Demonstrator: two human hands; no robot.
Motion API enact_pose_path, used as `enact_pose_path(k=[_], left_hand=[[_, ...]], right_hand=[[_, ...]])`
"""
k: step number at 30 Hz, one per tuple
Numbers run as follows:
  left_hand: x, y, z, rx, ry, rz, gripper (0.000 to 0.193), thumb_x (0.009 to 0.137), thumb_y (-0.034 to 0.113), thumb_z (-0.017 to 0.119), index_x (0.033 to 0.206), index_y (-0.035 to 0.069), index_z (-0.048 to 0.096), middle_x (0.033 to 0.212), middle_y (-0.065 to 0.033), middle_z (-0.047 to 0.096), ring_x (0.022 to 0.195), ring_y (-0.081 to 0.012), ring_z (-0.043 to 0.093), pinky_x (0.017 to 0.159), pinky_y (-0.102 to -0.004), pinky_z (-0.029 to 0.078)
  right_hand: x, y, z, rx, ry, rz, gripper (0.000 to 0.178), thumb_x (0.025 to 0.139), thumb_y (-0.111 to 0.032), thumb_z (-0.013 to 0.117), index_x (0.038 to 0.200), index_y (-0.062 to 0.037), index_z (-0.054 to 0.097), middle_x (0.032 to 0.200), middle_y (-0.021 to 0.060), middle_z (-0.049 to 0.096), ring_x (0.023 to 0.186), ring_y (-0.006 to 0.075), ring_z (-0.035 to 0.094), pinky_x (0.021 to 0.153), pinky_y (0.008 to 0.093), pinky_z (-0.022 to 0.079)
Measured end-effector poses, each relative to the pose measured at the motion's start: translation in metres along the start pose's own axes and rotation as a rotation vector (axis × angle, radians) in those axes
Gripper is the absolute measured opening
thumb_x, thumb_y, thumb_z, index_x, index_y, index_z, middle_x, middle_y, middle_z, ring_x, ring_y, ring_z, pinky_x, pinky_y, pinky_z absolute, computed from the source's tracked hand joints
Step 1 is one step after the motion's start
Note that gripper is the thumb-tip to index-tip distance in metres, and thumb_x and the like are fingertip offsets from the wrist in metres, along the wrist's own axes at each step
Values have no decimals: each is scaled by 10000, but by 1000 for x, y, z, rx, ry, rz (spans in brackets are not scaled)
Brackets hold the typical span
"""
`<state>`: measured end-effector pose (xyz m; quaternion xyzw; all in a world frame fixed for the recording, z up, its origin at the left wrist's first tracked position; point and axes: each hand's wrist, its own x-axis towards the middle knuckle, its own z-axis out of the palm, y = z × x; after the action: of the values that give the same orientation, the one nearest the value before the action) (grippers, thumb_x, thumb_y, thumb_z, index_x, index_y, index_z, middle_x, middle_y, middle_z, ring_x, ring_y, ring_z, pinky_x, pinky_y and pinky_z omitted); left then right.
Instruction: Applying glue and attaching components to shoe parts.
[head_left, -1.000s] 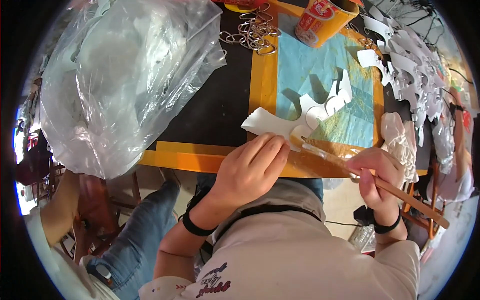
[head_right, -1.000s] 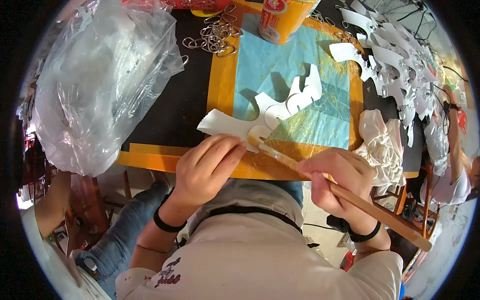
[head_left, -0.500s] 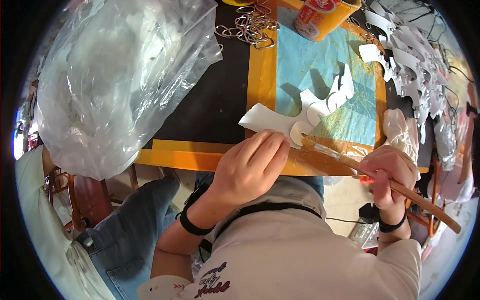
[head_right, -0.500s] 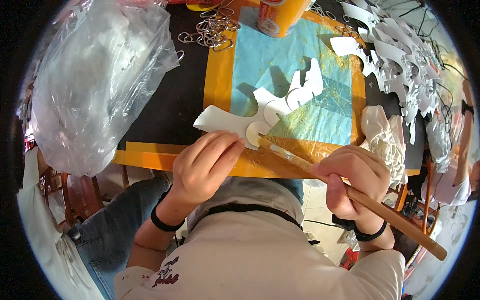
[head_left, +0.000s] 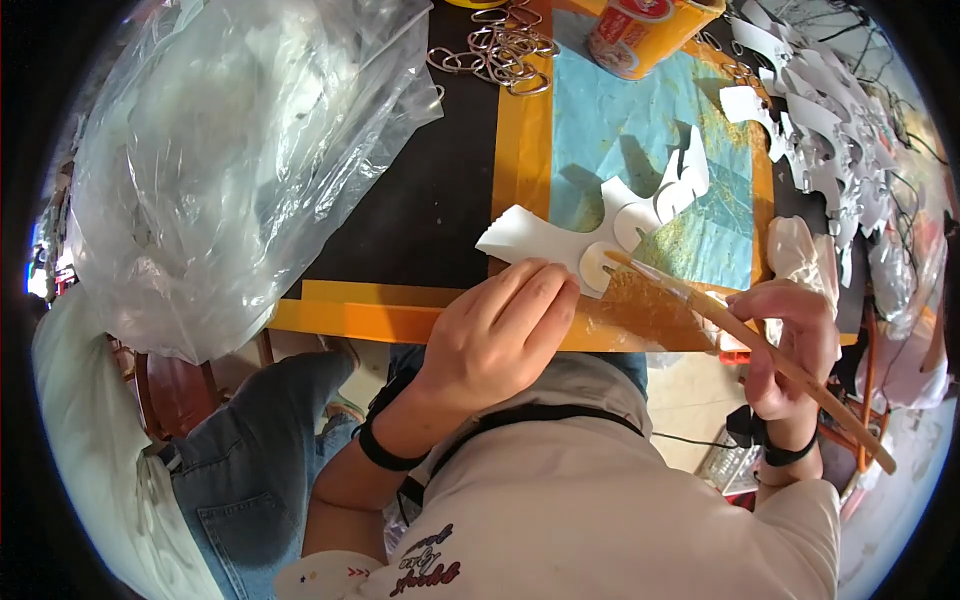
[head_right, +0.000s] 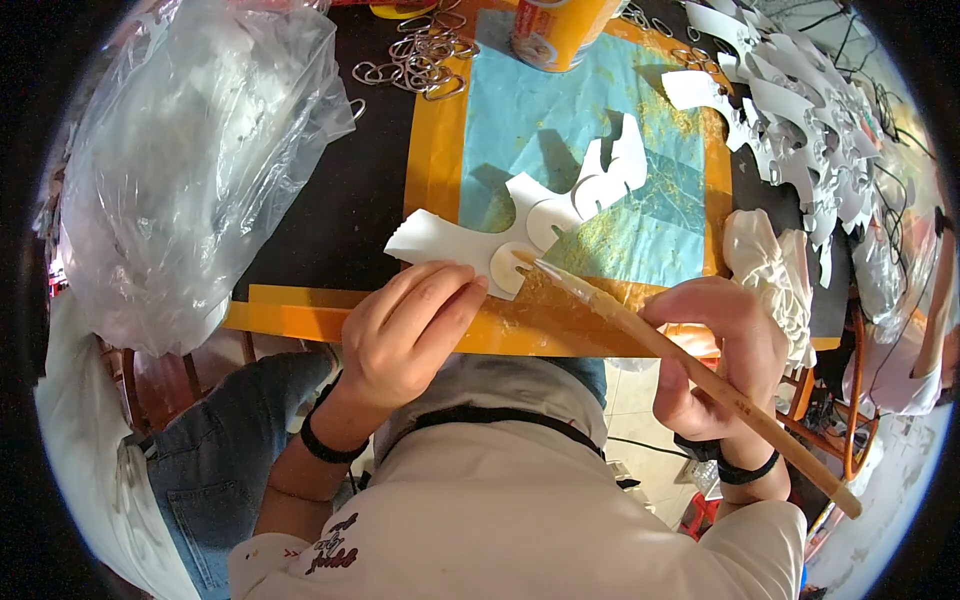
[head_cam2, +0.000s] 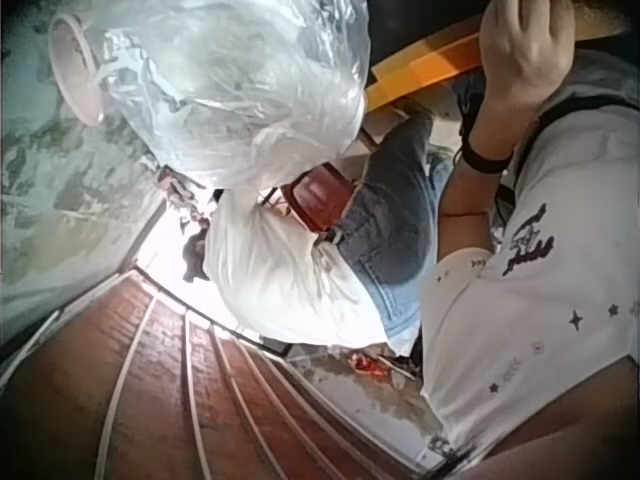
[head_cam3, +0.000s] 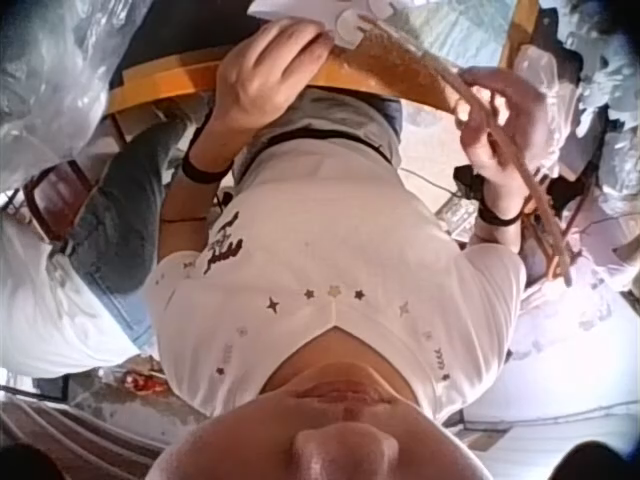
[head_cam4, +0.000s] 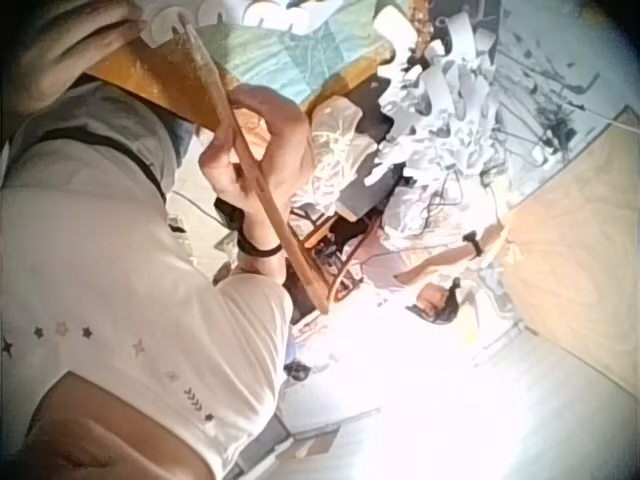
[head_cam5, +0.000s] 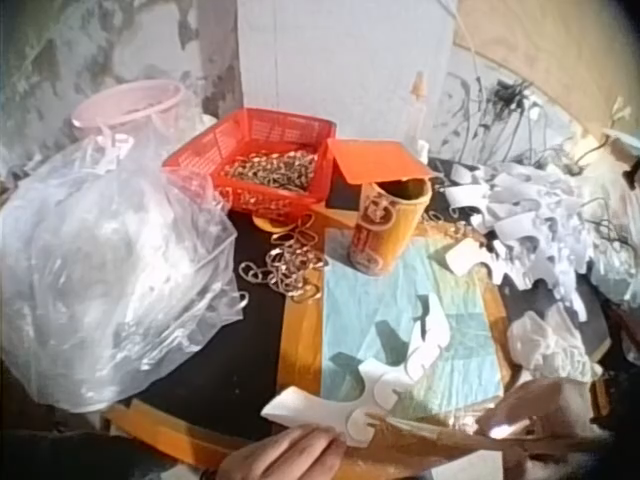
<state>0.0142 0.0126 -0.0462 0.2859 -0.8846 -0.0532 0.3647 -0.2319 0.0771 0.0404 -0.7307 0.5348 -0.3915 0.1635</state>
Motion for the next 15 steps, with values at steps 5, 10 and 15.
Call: enact_pose_path(k=[5,10,15], left_hand=[[0,-2,-1,9,6,32,145,727,24,659,868,-8,645,937,-85,609,882,-192,623,691,-252,553],[-1,-3,1,-10,10,21,134,727,19,664,857,-9,647,936,-83,610,874,-192,626,684,-250,553],[0,1,0,-32,16,-46,187,676,20,661,859,-5,689,905,-78,643,844,-209,646,712,-279,557]], right_hand=[[11,3,-5,-88,-179,-143,146,723,-78,567,849,-9,592,769,105,644,688,248,647,633,317,529],[17,5,2,-140,-221,-218,150,661,-44,573,804,-18,614,744,94,620,650,258,635,623,323,535],[20,-2,-8,-170,-274,-256,145,651,-50,567,785,-14,612,733,87,602,647,259,632,594,326,537]])
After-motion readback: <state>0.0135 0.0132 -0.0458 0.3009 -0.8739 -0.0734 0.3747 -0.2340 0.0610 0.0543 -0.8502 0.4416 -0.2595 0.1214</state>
